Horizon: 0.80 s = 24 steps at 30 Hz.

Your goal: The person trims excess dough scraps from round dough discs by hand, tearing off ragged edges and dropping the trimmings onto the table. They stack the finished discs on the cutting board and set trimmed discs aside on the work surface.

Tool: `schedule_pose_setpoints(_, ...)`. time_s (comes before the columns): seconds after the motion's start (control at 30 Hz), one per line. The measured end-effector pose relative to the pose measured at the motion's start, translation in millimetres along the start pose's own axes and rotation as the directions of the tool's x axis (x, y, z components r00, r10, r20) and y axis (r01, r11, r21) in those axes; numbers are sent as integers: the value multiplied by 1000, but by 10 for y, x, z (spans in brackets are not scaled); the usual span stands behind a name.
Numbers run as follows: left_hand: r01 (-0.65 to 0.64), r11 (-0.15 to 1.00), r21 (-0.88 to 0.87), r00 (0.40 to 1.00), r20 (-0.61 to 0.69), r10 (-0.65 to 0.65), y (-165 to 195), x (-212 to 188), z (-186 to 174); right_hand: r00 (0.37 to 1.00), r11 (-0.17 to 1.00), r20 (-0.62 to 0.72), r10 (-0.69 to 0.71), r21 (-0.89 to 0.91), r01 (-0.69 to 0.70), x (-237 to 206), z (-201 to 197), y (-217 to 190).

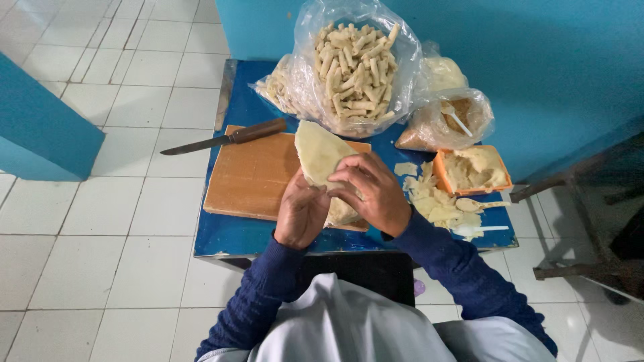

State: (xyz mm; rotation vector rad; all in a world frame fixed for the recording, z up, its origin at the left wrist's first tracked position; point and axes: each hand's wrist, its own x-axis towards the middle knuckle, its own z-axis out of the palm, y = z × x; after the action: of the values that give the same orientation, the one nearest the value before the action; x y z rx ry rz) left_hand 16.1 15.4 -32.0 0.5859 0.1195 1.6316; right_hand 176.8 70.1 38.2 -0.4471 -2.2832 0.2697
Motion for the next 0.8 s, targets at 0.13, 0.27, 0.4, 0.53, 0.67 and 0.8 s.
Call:
schedule_pose_setpoints(0.13,40,998,52,999,-34,-38,-4,-13,-35,985,963,62,161,207,-170,-21,8,127)
schedule_pose_setpoints(0.27,26,993,115,1000,-13,-24,-30,-1,-48,937,837,182,299,420,-349,-78,-17,282)
schedule_pose_setpoints(0.4,45,985,168,998,26,-50,-41,13,-21,941,832,185,283,441,-337,-115,-17,353)
schedule_pose_setpoints(0.53,2,899,437,1000,8,-6,-100,25,16,928,822,165,334,431,-372,-192,48,362)
schedule_pose_setpoints(0.67,-76,759,647,993,-16,114,-149,40,8,850,740,129,511,436,-511,-307,174,428)
schedule_pose_setpoints(0.8,27,726,688,993,-105,62,-113,21,-5,777,636,33,629,553,-538,-313,276,664)
